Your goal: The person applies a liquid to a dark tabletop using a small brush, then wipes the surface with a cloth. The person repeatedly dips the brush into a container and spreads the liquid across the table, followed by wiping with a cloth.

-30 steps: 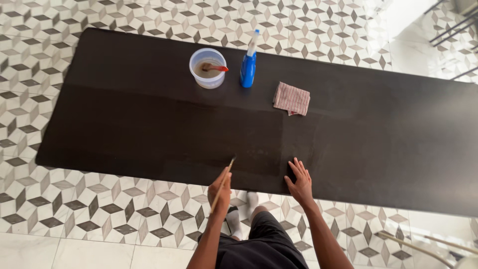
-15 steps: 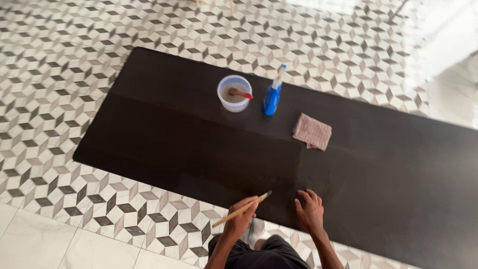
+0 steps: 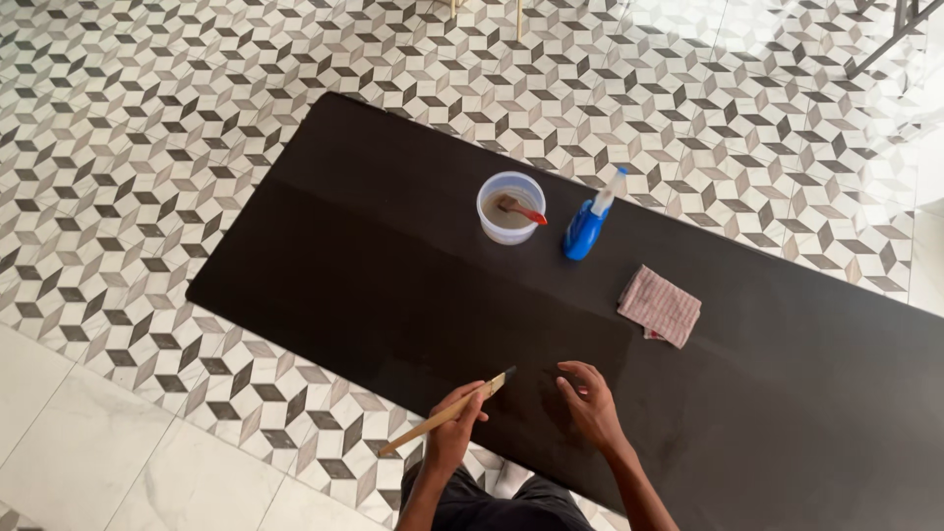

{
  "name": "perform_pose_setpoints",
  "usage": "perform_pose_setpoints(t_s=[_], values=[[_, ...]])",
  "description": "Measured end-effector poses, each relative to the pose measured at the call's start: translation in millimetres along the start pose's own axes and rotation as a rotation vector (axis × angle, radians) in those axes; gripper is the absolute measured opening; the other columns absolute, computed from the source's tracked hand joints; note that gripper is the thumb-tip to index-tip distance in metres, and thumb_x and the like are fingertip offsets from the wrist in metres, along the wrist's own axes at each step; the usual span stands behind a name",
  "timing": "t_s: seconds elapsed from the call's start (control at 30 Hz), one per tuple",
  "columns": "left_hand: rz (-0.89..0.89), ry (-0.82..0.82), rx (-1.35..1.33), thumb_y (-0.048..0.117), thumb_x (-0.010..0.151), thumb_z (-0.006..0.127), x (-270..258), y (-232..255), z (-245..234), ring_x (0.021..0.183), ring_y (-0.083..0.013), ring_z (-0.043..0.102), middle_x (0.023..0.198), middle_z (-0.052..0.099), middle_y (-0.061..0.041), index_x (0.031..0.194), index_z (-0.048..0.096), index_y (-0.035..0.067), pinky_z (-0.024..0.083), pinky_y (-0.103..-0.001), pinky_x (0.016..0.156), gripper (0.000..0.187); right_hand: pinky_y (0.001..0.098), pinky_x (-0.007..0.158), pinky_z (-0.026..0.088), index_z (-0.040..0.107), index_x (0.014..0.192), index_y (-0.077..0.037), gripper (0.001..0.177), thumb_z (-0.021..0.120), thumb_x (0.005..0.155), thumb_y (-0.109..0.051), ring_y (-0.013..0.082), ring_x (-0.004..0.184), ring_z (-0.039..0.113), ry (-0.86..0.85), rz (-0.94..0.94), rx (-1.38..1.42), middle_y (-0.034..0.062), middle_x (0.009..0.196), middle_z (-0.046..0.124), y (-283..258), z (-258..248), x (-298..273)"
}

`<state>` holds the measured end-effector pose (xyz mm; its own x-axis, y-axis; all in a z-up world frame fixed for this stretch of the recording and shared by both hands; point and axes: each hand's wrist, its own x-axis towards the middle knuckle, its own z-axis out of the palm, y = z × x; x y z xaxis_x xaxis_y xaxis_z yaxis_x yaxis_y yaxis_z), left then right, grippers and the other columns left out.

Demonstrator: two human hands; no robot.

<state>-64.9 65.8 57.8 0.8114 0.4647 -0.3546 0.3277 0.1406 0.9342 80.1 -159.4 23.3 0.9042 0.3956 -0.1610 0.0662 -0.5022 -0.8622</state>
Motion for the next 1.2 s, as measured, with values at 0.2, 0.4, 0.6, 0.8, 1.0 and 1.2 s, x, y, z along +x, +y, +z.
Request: perform_pose_setpoints(t_s=[0.2,0.4,0.6,0.8,1.0,1.2], values=[[0.021,-0.026,-0.008,0.035,0.101,0.056,67,35,-29,0.075,-0.0096,0.071,0.102,0.08,-0.007,0.126,0.071,0.005,0.051,-0.024,0.059,0.042,0.0363,0.092,0.057,0.07,0.125,-0.011,0.032,0.067,0.095,-0.025,0.0231,0.114,0.069,-0.039,0.014,0.097,0.0092,0.122,0.071,-17,31,57],[0.114,-0.146,0.015,0.036,0.104,0.058,166,68,-60,0.079,-0.0095,0.072,0.109,0.078,-0.007,0.13,0.069,0.003,0.057,-0.022,0.076,0.044,0.0372,0.087,0.058,0.069,0.127,-0.013,0.036,0.069,0.092,-0.023,0.0228,0.114,0.068,0.071,-0.071,0.028,0.0088,0.128,0.069,-63,59,135],[0.275,-0.191,0.165,0.031,0.102,0.062,265,112,-62,0.076,-0.0124,0.074,0.101,0.08,-0.008,0.124,0.071,0.003,0.061,-0.029,0.07,0.037,0.0442,0.108,0.046,0.055,0.143,-0.007,0.054,0.07,0.092,-0.017,0.0338,0.136,0.053,0.227,-0.307,-0.163,0.014,0.15,0.055,-113,75,201],[0.521,-0.197,0.474,0.023,0.096,0.069,313,163,-46,0.079,-0.0243,0.079,0.09,0.08,-0.011,0.108,0.076,0.006,0.061,-0.035,0.066,0.022,0.0476,0.103,0.043,0.058,0.14,-0.008,0.055,0.071,0.088,-0.016,0.0299,0.143,0.045,0.195,-0.213,-0.422,0.0121,0.152,0.053,-134,90,231],[0.835,-0.224,0.614,0.021,0.095,0.071,362,151,-20,0.087,-0.0311,0.076,0.098,0.078,-0.012,0.105,0.075,0.008,0.061,-0.04,0.075,0.017,0.047,0.105,0.043,0.055,0.142,-0.005,0.058,0.07,0.087,-0.018,0.0282,0.145,0.042,0.131,-0.154,-0.547,0.0138,0.152,0.051,-140,89,237],[0.753,-0.321,0.678,0.023,0.092,0.072,385,166,-4,0.081,-0.031,0.075,0.089,0.078,-0.008,0.1,0.078,0.013,0.061,-0.042,0.069,0.014,0.0467,0.105,0.042,0.055,0.142,-0.006,0.057,0.069,0.089,-0.018,0.0269,0.147,0.041,0.119,-0.072,-0.537,0.0124,0.155,0.049,-150,91,239]])
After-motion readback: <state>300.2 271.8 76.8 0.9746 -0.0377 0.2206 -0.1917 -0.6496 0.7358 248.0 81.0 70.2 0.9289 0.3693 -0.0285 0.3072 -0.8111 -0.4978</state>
